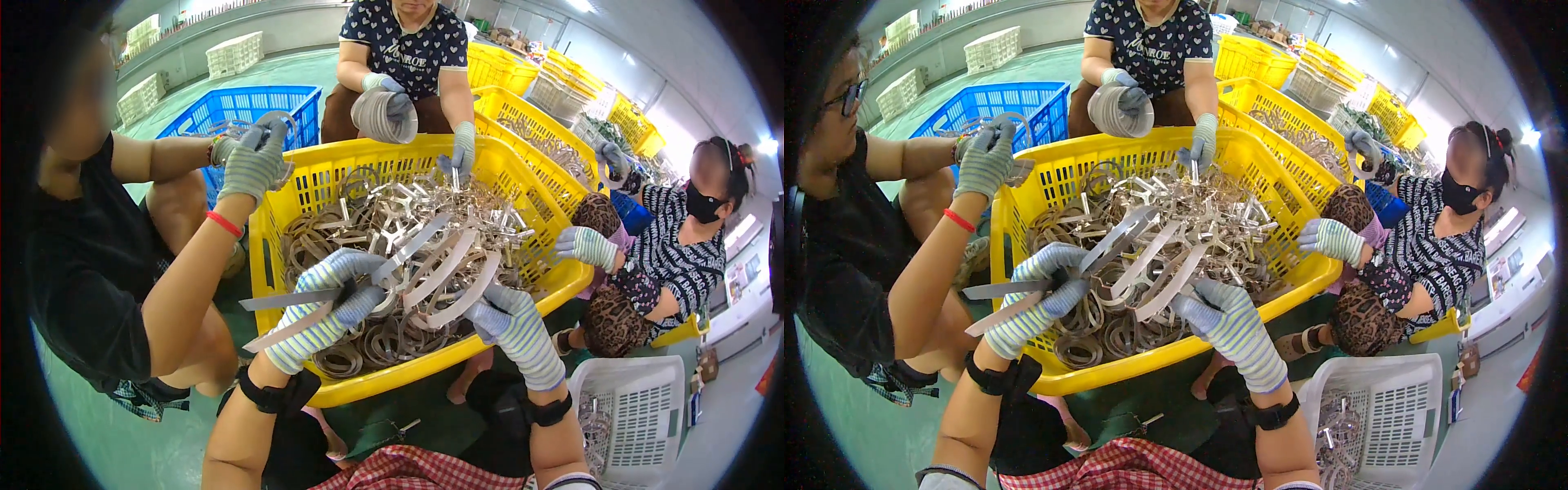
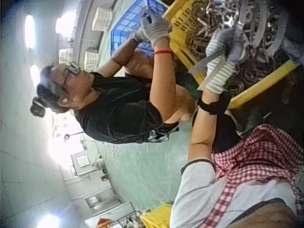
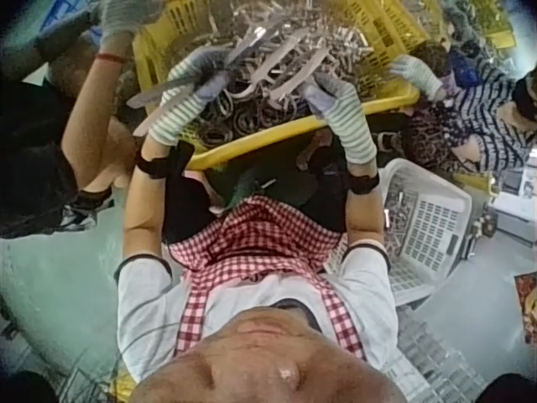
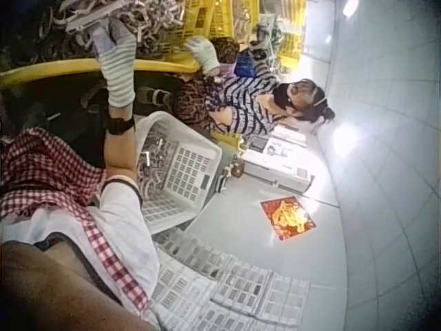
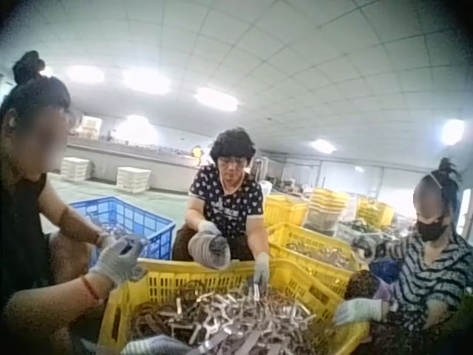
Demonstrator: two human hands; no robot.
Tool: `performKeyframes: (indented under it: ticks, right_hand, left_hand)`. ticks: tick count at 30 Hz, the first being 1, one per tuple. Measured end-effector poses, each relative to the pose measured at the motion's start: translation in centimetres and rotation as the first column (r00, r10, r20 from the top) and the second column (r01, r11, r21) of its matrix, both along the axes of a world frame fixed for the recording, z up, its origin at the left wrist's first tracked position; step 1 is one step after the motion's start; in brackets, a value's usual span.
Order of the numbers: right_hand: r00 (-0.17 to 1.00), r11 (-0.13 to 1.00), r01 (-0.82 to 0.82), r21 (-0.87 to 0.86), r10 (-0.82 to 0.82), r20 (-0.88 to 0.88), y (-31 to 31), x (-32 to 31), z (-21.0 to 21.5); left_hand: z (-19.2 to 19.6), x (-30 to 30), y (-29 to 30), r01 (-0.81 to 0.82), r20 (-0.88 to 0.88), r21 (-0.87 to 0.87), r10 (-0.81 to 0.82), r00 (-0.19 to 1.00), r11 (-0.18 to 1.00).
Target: Sorting and cleaning plastic rings from a bin of scrap material.
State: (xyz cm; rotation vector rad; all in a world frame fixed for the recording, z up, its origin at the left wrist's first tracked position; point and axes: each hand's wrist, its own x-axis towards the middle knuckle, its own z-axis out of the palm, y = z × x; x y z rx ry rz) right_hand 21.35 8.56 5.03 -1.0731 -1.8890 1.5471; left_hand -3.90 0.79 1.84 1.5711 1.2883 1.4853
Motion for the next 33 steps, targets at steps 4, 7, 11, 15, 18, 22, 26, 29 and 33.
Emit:
performKeyframes:
  ticks: [4, 7, 11, 15, 18, 22, 26, 29, 33]
  right_hand:
    - [0.999, 1.0, -0.01, -0.029, 0.009, -0.031, 0.5, 0.6, -0.7]
    - [0.999, 0.998, -0.027, -0.052, 0.025, -0.043, 0.5, 0.7, -0.7]
    - [0.997, 0.992, -0.052, -0.118, 0.044, -0.069, 0.6, 1.3, -0.8]
    - [0.99, 0.955, -0.13, -0.268, 0.108, -0.093, 0.3, 2.2, -0.9]
    - [0.977, 0.946, -0.195, -0.258, 0.165, -0.135, -0.1, 2.5, -1.4]
    - [0.989, 0.974, -0.14, -0.176, 0.131, -0.063, -0.5, 3.9, -0.3]
    - [0.909, 0.963, -0.266, 0.047, 0.267, -0.32, 0.3, 3.4, -1.8]
    - [0.935, 0.987, -0.161, 0.011, 0.156, -0.318, -0.2, 4.5, 1.0]
    - [0.736, 0.96, 0.138, 0.242, 0.064, -0.674, -1.6, 11.2, 3.5]
  left_hand:
    - [0.7, 0.5, 0.2, 0.022, -0.173, 0.1, -0.004, 0.985, 0.995]
    - [0.9, 0.5, -0.2, 0.026, -0.126, 0.044, -0.02, 0.992, 0.999]
    - [0.7, 1.0, -0.5, -0.022, -0.085, 0.105, 0.031, 0.996, 0.994]
    - [0.8, 1.1, -0.9, -0.134, 0.239, -0.034, 0.139, 0.961, 0.99]
    - [0.9, 1.2, -1.2, -0.141, 0.28, -0.043, 0.148, 0.948, 0.989]
    - [0.6, 2.7, 0.6, -0.207, 0.1, 0.04, 0.203, 0.974, 0.977]
    - [-0.3, 1.1, 0.6, -0.159, -0.106, 0.158, 0.177, 0.978, 0.975]
    - [-0.9, 0.9, 0.6, -0.051, -0.091, 0.046, 0.055, 0.994, 0.998]
    - [0.1, 2.5, -0.2, -0.088, -0.153, -0.084, 0.075, 0.985, 0.993]
